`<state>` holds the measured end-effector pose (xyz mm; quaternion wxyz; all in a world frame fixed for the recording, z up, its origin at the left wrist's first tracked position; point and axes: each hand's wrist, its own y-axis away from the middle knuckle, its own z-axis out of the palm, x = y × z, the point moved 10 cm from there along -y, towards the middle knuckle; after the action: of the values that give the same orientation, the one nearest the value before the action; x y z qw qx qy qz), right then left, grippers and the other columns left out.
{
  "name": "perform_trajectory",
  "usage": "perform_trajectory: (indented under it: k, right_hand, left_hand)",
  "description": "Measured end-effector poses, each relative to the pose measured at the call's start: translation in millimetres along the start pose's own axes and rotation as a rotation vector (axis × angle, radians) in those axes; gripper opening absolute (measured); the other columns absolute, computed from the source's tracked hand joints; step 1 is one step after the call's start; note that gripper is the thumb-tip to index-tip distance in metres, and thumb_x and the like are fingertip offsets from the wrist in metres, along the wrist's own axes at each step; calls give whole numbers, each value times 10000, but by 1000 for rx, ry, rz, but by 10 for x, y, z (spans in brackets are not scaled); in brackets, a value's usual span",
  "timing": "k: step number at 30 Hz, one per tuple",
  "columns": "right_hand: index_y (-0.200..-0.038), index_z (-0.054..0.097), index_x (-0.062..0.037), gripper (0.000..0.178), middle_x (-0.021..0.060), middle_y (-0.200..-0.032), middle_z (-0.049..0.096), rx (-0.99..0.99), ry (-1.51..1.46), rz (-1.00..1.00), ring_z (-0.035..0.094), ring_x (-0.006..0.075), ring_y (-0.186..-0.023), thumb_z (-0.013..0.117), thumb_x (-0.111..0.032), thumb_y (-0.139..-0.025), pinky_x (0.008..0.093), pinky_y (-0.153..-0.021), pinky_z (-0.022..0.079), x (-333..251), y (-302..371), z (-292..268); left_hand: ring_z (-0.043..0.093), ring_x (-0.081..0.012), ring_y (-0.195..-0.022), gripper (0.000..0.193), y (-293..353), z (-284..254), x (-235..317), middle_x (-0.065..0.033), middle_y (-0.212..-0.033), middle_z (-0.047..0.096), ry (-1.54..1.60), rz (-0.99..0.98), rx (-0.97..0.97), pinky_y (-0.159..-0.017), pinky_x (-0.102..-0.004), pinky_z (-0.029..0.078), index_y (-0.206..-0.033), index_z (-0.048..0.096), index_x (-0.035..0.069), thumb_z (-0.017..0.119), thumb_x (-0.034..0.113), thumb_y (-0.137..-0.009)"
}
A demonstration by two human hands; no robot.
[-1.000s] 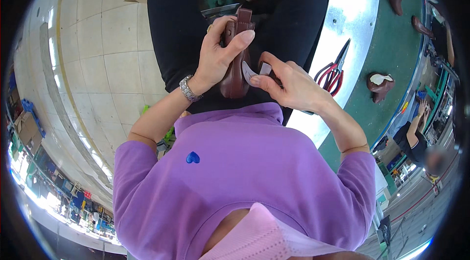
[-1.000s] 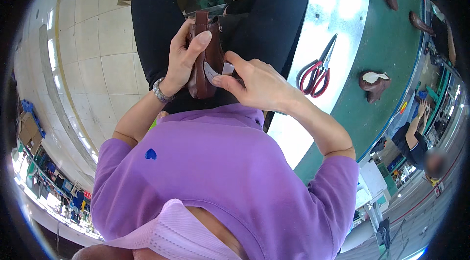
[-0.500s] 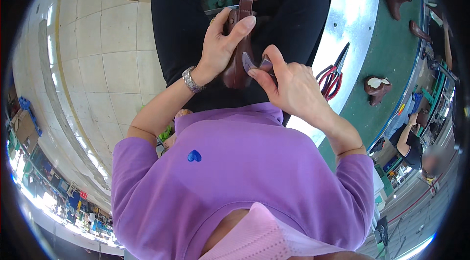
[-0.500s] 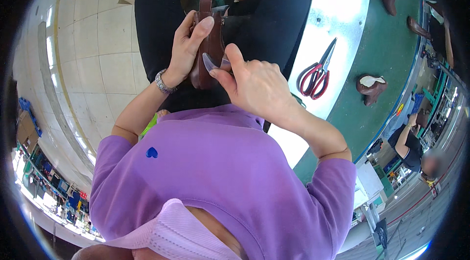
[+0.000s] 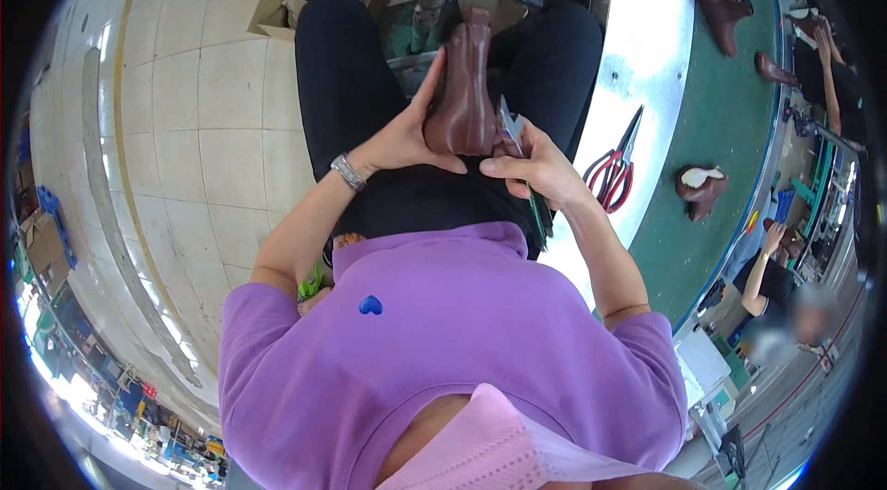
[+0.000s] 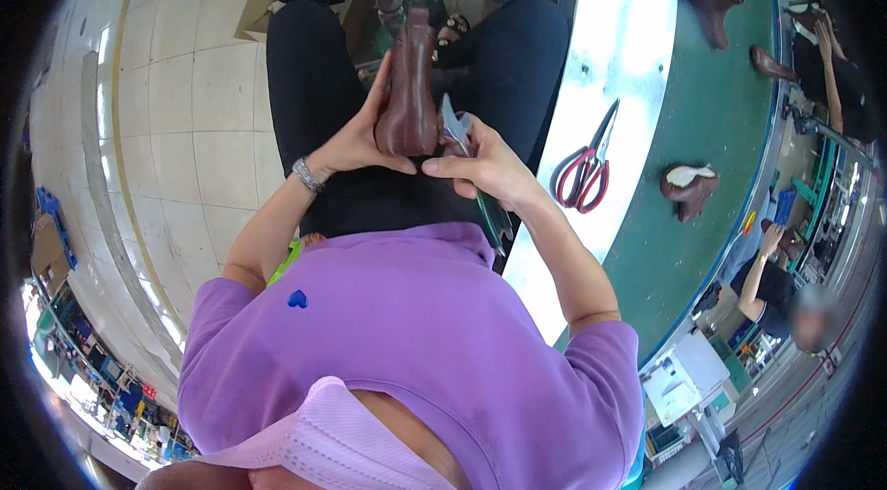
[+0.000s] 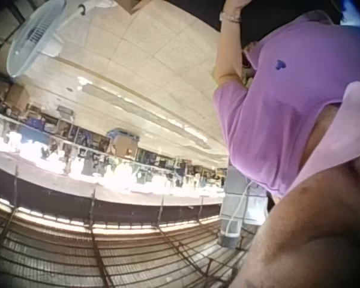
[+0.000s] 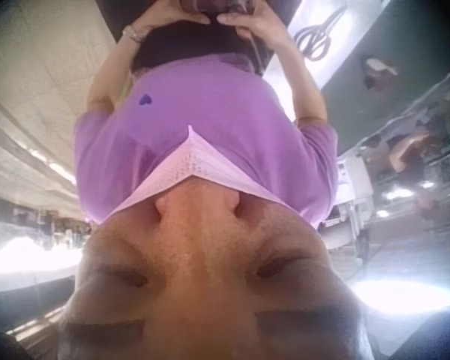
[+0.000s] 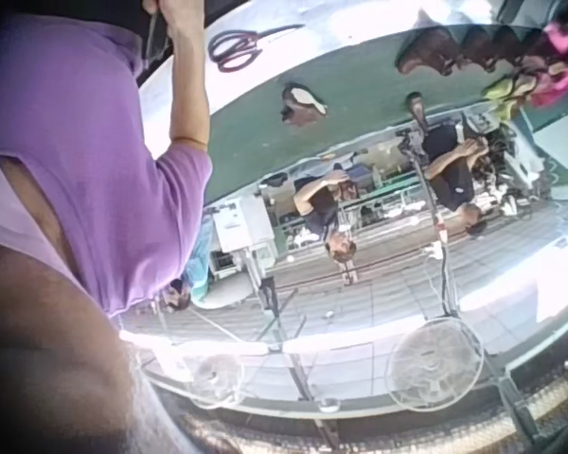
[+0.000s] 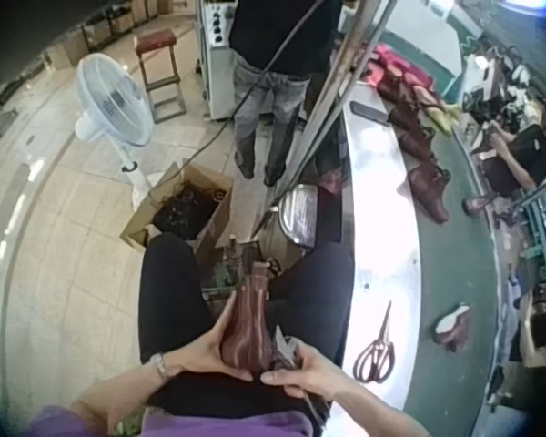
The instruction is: Manually assembling and trimming components of a leather boot upper.
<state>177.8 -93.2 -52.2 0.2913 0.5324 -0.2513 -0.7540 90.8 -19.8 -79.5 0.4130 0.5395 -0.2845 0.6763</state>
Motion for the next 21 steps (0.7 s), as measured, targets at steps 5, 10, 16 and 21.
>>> perform_trajectory:
  k: [5, 10, 16, 21]
  right_hand:
    - [-1229, 409, 0, 548, 61, -745, 562, -65, -24, -11, 558, 142, -607, 564, -373, -858, 249, -600, 438, -91, 214, -206]
    - [-1152, 517, 10, 430, 77, -667, 629, 79, 747, 419, 591, 129, -676, 522, -300, -853, 270, -652, 454, -13, 510, -719]
    - [-1369, 304, 21, 662, 103, -931, 624, 323, 635, 15, 593, 149, -846, 601, -44, -780, 275, -792, 454, -730, 644, -845]
    - [-1408, 249, -15, 617, 107, -1094, 578, 101, 233, -199, 571, 168, -963, 539, -59, -866, 297, -893, 426, -1159, 304, -277]
  left_hand:
    - [234, -155, -1330, 1098, -73, -73, 295, -91, -1498, 138, 205, -14, 102, -1068, -299, 239, -1462, 77, 115, 804, 58, -640]
    - [467, -140, -1101, 777, -155, -487, 632, -71, -1262, 466, 266, -246, 328, -932, -285, 392, -1397, 268, 46, 696, 303, -801]
    - [493, -160, -1081, 778, -405, -660, 563, -103, -1230, 492, 217, -383, 292, -915, -297, 410, -1366, 310, 19, 625, 471, -817]
    - [483, -174, -1126, 766, -469, -734, 395, -140, -1234, 501, 39, -409, 317, -960, -279, 359, -1363, 313, -14, 567, 495, -851]
